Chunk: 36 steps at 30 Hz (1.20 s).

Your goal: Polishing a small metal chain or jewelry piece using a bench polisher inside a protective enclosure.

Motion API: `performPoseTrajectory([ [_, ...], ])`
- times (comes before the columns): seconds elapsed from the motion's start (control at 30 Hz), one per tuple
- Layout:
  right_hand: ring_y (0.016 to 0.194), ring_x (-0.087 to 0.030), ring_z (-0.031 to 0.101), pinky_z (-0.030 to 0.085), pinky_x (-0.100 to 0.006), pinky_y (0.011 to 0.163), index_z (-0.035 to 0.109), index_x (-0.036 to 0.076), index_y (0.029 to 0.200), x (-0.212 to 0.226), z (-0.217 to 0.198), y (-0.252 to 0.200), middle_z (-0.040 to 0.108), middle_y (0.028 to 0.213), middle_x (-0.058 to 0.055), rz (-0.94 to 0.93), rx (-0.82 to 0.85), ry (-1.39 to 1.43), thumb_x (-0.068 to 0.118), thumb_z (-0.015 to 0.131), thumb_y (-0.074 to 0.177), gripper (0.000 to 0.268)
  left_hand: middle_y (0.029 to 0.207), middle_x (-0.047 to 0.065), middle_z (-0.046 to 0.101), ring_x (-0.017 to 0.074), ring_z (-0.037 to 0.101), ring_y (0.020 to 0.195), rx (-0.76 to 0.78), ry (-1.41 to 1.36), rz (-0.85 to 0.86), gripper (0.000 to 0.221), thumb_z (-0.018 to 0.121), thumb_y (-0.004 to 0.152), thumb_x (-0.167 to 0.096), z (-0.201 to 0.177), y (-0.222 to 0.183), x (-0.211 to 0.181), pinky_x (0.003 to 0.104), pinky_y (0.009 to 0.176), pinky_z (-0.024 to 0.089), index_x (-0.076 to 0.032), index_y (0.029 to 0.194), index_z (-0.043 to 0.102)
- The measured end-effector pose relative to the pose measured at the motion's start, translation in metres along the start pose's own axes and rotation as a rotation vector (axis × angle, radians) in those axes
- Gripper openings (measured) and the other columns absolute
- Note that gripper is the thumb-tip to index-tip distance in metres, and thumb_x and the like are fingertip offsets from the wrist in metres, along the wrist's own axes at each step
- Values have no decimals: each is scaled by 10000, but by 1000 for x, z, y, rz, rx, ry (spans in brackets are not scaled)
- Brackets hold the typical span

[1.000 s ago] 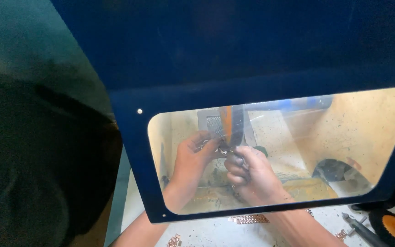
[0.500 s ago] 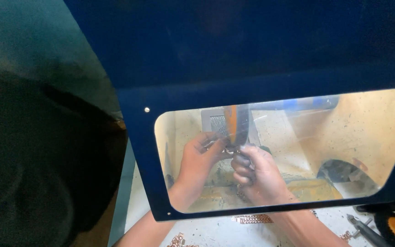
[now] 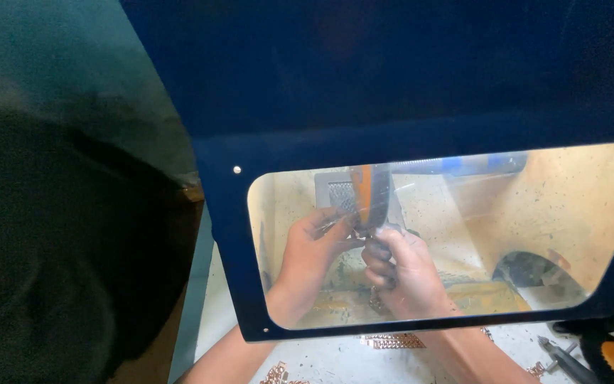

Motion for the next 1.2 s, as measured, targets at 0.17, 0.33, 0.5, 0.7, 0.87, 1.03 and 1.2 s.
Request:
performPoseTrajectory([
  [0.17,551,-91,232,132,-269,463,418,158,760,2,6,-7,304,653,28,-20,-13,-20,119,575,990,282,1135,108,795,240,764,1062,8,3,19,430,694,842,-341,-2,-4,0,356,978,616,-49,1150,761],
  [0.33,483,-105,237,180,-262,397,501,98,732,14,12,-27,330,602,8,-108,69,-113,112,611,967,260,1073,162,782,290,759,973,123,-183,195,320,746,850,-179,-12,-5,17,415,877,663,12,1107,741],
  [0.5,443,-135,352,265,-290,367,794,-86,993,14,-6,-30,505,545,-62,-361,151,-268,92,709,874,231,941,68,731,201,717,886,277,-44,551,190,752,880,-208,-15,-18,13,324,799,632,-60,997,729],
  [0.7,448,-138,411,343,-289,365,823,-62,1011,21,-1,-37,557,538,-55,-339,116,-348,126,746,867,248,968,121,716,267,748,855,323,-108,527,257,733,906,-242,-14,-22,14,382,763,691,-17,1028,705],
  [0.87,427,-136,407,350,-284,344,749,-23,832,26,5,-36,507,503,-43,-339,161,-342,167,720,869,196,965,124,701,278,741,839,345,-129,510,262,732,917,-239,-14,-14,20,386,762,692,-8,1037,701],
  [1.03,427,-137,334,290,-306,349,584,25,683,25,12,-30,451,547,-47,-130,86,-280,159,640,913,272,975,163,729,306,748,864,231,-199,322,280,734,886,-209,-5,-5,19,418,778,697,28,1033,726],
  [1.2,518,-80,242,126,-257,429,467,121,780,12,4,-10,327,634,24,57,-43,-27,144,594,959,221,1107,187,760,303,739,1058,62,-180,-39,359,657,911,-219,8,-6,5,403,970,621,51,1133,739],
])
Point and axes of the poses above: each hand's wrist, its own y-axis towards the middle knuckle, its own z-axis out of the palm, x = y × z, the point moved 3 cm from there along y, towards the middle knuckle
